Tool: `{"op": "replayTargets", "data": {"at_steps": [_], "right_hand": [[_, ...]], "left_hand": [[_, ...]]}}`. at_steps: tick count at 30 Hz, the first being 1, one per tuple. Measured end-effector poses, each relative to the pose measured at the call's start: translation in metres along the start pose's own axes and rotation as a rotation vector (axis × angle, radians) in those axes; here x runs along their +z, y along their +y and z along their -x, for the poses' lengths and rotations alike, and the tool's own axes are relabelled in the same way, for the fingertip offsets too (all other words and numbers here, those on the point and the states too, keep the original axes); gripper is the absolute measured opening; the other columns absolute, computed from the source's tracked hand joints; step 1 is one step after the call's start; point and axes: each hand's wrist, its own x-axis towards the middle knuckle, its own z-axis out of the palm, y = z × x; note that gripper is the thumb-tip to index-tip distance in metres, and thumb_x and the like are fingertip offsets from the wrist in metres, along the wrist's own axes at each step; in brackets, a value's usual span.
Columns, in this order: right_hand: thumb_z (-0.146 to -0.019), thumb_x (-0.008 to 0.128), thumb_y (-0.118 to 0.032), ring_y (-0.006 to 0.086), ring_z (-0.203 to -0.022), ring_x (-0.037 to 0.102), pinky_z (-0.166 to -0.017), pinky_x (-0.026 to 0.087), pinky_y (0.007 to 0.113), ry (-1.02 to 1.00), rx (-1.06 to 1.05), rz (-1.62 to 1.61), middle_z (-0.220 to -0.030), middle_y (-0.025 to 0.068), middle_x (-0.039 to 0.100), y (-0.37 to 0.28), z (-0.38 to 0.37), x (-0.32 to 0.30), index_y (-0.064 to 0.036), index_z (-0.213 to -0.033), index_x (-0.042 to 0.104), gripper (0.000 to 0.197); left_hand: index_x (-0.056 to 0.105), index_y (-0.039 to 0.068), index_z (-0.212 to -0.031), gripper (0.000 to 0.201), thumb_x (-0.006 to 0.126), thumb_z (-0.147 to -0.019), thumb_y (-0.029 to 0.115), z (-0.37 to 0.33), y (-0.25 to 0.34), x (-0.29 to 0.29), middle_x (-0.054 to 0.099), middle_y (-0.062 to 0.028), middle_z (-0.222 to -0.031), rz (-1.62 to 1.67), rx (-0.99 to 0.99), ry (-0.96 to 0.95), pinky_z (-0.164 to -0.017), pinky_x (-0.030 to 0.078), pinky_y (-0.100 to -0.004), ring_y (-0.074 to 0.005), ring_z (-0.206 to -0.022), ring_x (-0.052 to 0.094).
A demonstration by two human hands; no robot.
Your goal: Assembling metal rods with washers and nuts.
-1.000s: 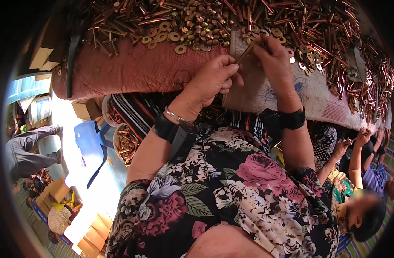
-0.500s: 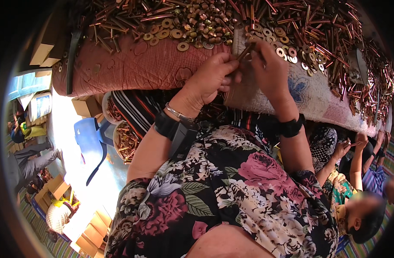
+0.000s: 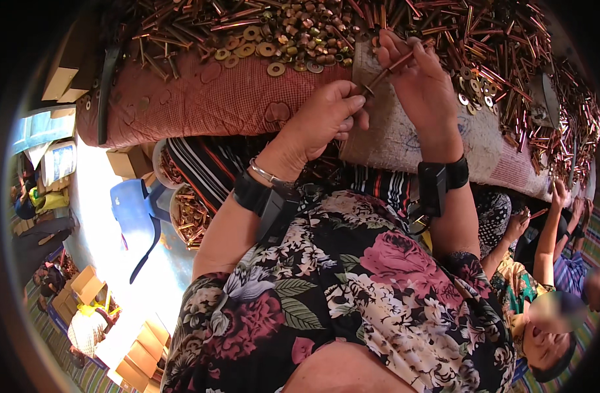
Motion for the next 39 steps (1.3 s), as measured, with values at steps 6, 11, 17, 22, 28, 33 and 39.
{"op": "replayTargets", "data": {"at_steps": [6,11,17,22,28,33,39], "right_hand": [[-0.093,0.042,-0.009,0.0305,-0.105,0.053,-0.089,0.048,0.039,-0.052,-0.012,0.005,-0.111,0.0235,0.052,0.001,-0.005,-0.006,0.0049,-0.106,0.04,0.019],[-0.092,0.044,-0.009,0.0288,-0.1,0.056,-0.087,0.049,0.038,0.069,-0.032,0.098,-0.107,0.0213,0.053,0.005,-0.001,0.002,0.0048,-0.102,0.043,0.017],[-0.09,0.048,-0.012,0.0187,-0.086,0.06,-0.076,0.049,0.03,0.188,0.084,0.355,-0.091,0.0104,0.06,0.011,0.016,0.028,0.0016,-0.098,0.052,0.016],[-0.089,0.054,-0.019,0.0089,-0.069,0.057,-0.058,0.045,0.022,0.142,0.206,0.73,-0.08,0.0016,0.061,0.01,0.018,0.022,-0.0029,-0.095,0.059,0.018],[-0.088,0.053,-0.021,0.0098,-0.07,0.056,-0.061,0.046,0.025,0.04,-0.1,1.283,-0.079,0.0037,0.061,0.005,-0.008,0.012,0.0,-0.095,0.059,0.023],[-0.081,0.059,-0.015,0.028,-0.081,0.061,-0.069,0.047,0.034,-0.005,-0.553,1.851,-0.082,0.0159,0.06,-0.004,-0.056,0.02,-0.0034,-0.097,0.057,0.019],[-0.077,0.059,-0.012,0.0397,-0.09,0.054,-0.074,0.045,0.046,0.036,-0.479,2.244,-0.096,0.0198,0.057,0.013,-0.09,0.02,-0.0051,-0.105,0.049,0.031]], "left_hand": [[0.047,0.003,-0.104,0.021,0.047,-0.09,0.019,-0.002,0.004,-0.001,0.055,-0.0035,-0.072,-0.08,-0.026,-0.017,-0.042,0.025,-0.0145,0.0001,-0.047,0.03],[0.047,0.003,-0.105,0.019,0.045,-0.091,0.017,0.001,0.002,0.003,0.055,-0.0029,-0.071,-0.087,0.012,0.04,-0.042,0.025,-0.0148,0.0,-0.047,0.031],[0.048,0.005,-0.106,0.02,0.045,-0.092,0.018,0.002,0.004,0.008,0.054,-0.0014,-0.073,-0.095,0.02,0.072,-0.043,0.026,-0.015,-0.0004,-0.048,0.033],[0.051,0.008,-0.103,0.026,0.049,-0.092,0.031,-0.002,0.011,0.013,0.052,0.0028,-0.073,0.182,0.042,-0.007,-0.043,0.028,-0.0147,-0.0011,-0.051,0.037],[0.053,0.01,-0.099,0.025,0.053,-0.09,0.034,-0.004,0.019,0.004,0.05,0.0033,-0.071,0.116,0.103,0.062,-0.045,0.03,-0.0152,-0.0027,-0.057,0.041],[0.053,0.009,-0.094,0.017,0.057,-0.088,0.025,-0.012,0.007,-0.007,0.049,0.0016,-0.071,0.254,0.13,0.067,-0.046,0.031,-0.0154,-0.0041,-0.059,0.041],[0.051,0.01,-0.088,0.014,0.057,-0.088,0.023,-0.021,0.007,-0.014,0.047,0.002,-0.073,0.27,0.111,0.056,-0.046,0.031,-0.016,-0.0051,-0.058,0.04]]}}
